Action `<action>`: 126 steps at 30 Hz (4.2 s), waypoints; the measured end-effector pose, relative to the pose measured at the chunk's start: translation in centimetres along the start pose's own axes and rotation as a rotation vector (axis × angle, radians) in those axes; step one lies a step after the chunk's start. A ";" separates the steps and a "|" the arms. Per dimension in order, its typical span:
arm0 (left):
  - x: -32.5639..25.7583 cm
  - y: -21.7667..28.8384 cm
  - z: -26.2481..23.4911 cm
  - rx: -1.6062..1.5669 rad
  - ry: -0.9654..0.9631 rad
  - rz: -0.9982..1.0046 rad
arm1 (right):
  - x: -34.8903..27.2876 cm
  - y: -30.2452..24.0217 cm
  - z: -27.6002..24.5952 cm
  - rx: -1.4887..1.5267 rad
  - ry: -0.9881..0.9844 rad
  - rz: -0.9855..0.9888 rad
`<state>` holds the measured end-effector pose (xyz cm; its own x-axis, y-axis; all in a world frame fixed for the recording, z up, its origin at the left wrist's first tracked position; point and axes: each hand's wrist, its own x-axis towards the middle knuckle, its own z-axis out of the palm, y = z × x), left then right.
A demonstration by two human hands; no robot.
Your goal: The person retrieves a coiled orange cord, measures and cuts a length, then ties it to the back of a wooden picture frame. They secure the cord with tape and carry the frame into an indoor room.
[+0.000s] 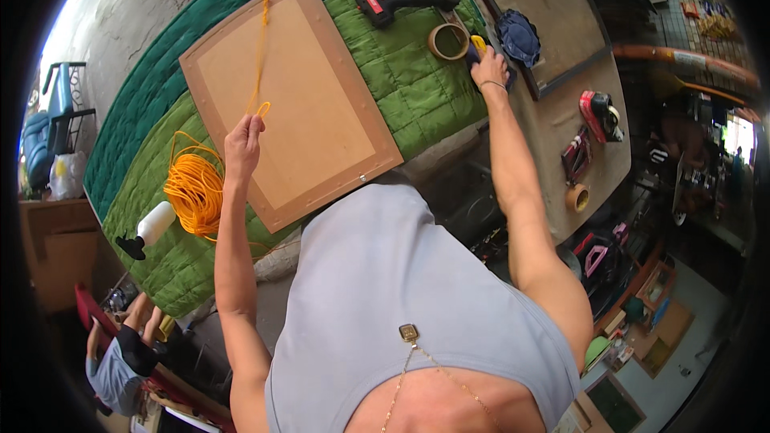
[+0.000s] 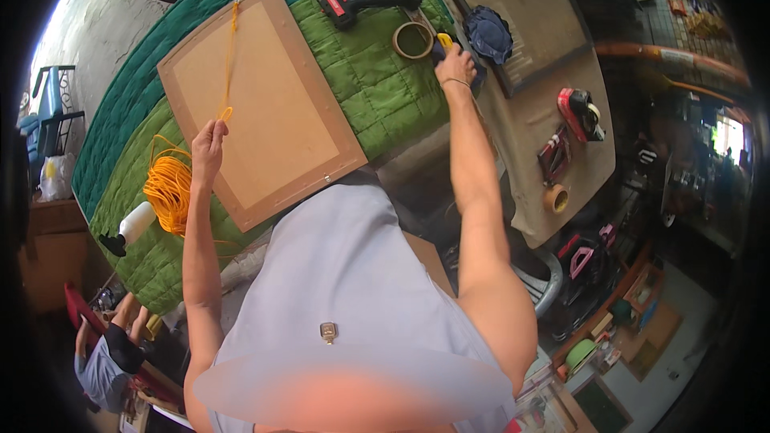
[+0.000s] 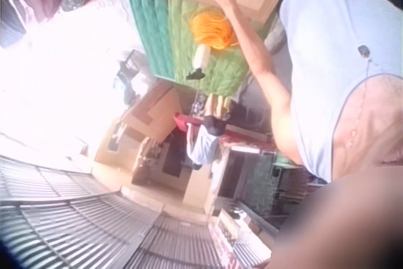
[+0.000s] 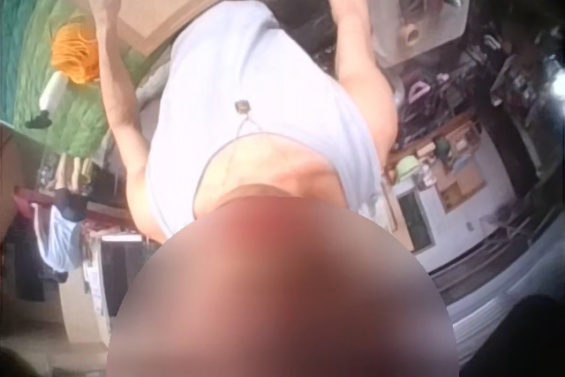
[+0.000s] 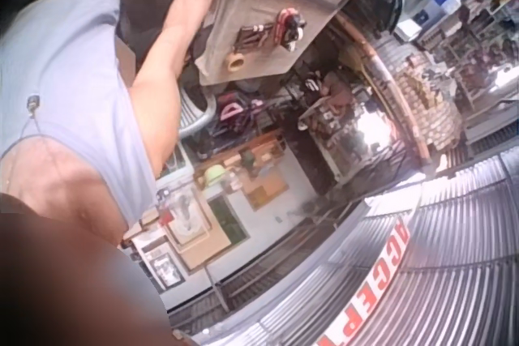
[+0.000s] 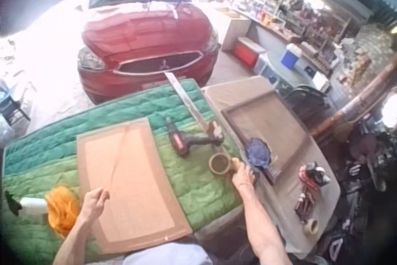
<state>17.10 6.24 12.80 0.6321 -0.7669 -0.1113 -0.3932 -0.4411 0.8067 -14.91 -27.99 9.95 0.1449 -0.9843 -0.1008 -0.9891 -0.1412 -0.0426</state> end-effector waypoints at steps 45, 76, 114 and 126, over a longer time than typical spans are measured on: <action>-6.4 1.3 -13.3 0.140 0.139 0.437 | -12.6 -12.6 -8.1 -0.492 -0.130 -0.642; -15.7 -9.8 -7.0 0.903 0.325 -0.357 | -18.8 -31.6 10.0 0.241 -0.361 -1.641; -16.5 0.9 20.0 0.145 0.334 -0.090 | -15.4 -8.4 7.5 0.254 -0.345 -1.818; -17.2 1.7 20.8 0.424 0.363 0.015 | -16.4 -8.4 8.0 0.294 -0.268 -1.900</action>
<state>-8.30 8.99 3.98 0.7843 -0.5978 0.1659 -0.5907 -0.6377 0.4944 -8.73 -9.79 4.02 0.8806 0.4508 0.1462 0.4696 -0.7882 -0.3978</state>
